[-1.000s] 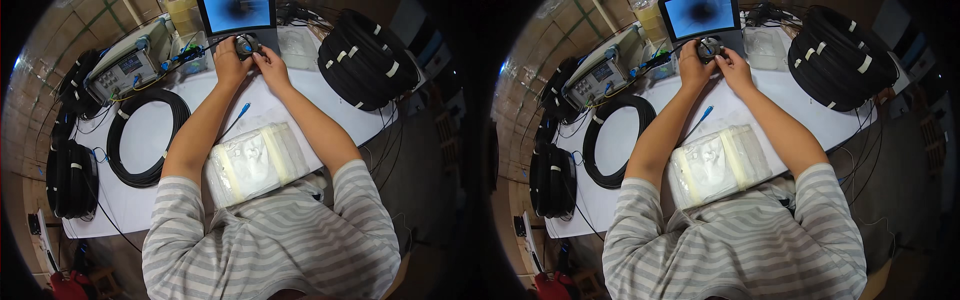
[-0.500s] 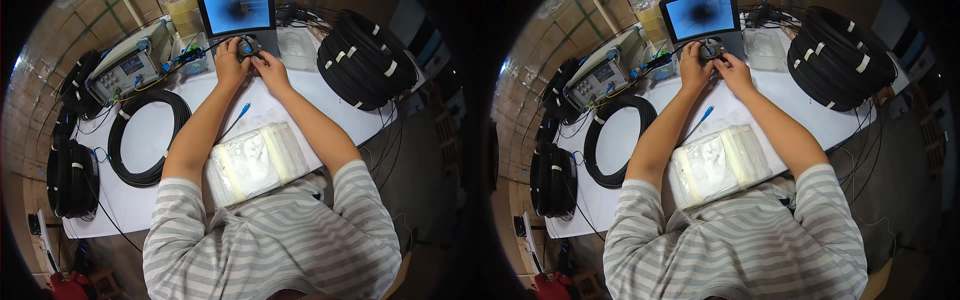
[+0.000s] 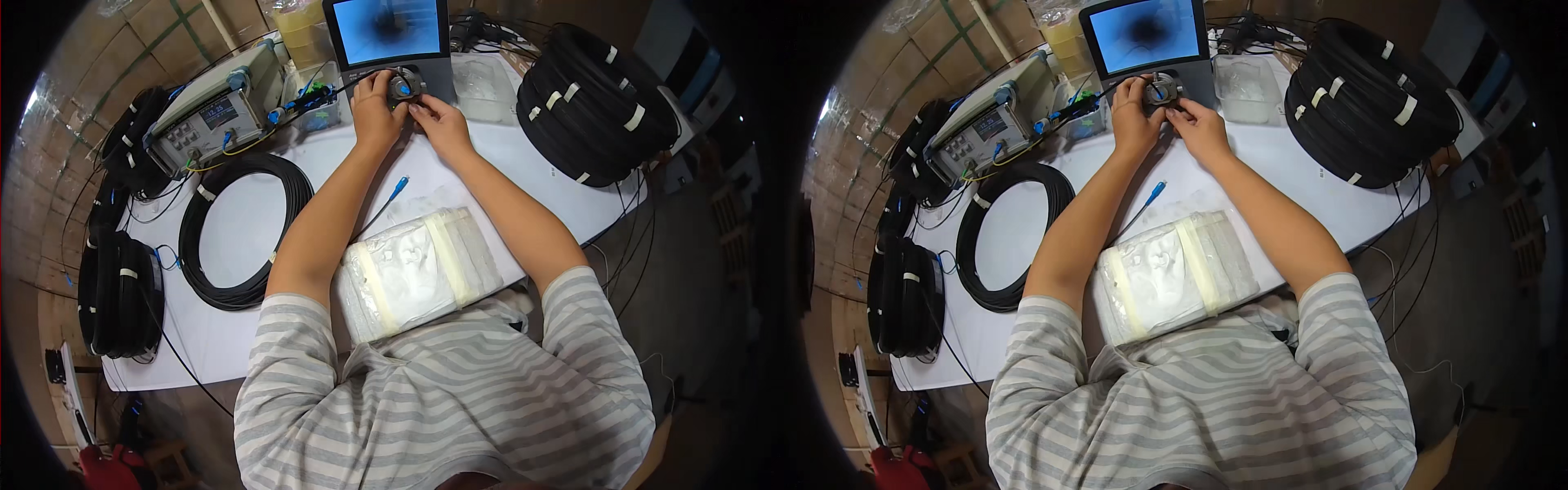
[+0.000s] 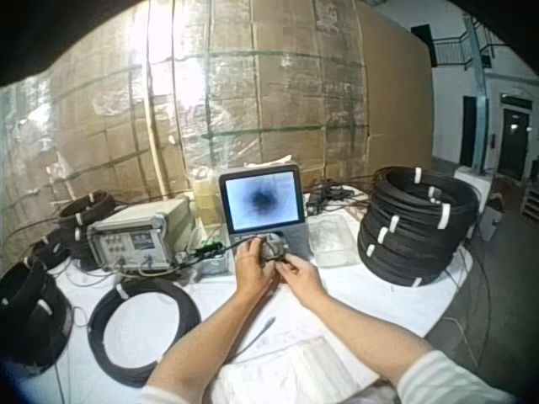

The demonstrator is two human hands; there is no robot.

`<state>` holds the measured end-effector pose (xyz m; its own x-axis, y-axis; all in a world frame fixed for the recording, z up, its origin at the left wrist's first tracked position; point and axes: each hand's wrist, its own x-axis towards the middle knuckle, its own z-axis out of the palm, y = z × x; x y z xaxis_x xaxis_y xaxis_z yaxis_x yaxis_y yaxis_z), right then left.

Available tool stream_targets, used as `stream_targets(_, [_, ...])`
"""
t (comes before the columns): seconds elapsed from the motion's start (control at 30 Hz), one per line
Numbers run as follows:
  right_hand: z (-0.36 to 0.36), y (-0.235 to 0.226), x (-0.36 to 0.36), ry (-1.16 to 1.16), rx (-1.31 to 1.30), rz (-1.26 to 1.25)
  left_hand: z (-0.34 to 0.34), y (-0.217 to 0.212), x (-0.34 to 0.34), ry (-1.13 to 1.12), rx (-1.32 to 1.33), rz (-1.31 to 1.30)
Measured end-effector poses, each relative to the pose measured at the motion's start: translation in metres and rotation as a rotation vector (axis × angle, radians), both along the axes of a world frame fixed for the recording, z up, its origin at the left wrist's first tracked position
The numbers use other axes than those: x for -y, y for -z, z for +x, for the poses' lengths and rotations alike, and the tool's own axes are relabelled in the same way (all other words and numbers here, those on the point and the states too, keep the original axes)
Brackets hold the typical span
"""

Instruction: Inspecting and adjusting a fiber optic connector while monitoring its end-face on a digital inspection screen.

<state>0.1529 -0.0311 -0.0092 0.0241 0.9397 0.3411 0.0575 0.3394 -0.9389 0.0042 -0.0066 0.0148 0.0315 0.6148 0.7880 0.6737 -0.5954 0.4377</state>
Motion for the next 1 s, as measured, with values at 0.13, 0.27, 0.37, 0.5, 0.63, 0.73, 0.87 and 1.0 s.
stream_targets(0.13, [-0.0017, 0.0021, -0.0007, -0.013, 0.021, 0.015, 0.0, 0.0009, -0.0005, -0.004, -0.024, 0.017])
stream_targets(0.27, [-0.0072, 0.0018, 0.0023, 0.032, 0.032, 0.125, -0.0007, 0.0007, -0.0034, 0.002, 0.029, 0.034])
stream_targets(0.37, [-0.0053, 0.0025, -0.0004, 0.011, 0.033, 0.078, 0.0001, 0.002, -0.0039, -0.001, 0.058, -0.019])
stream_targets(0.5, [-0.0028, 0.0021, -0.0004, -0.012, 0.023, 0.041, 0.0013, -0.0002, -0.0027, -0.038, -0.012, -0.011])
stream_targets(0.63, [-0.0004, 0.0017, -0.0005, -0.037, 0.009, 0.014, -0.0003, 0.0009, -0.0027, -0.012, -0.009, 0.004])
stream_targets(0.73, [-0.0003, -0.0005, 0.0016, -0.051, 0.076, -0.004, -0.0025, 0.0023, -0.0037, 0.003, -0.004, 0.018])
stream_targets(0.87, [-0.0046, 0.0027, 0.0036, 0.005, 0.133, 0.08, -0.0016, 0.0033, -0.0038, -0.012, 0.003, 0.011])
stream_targets(1.0, [-0.0021, 0.0076, -0.0015, -0.029, 0.084, 0.089, 0.0007, 0.0012, -0.0024, -0.007, 0.034, 0.005])
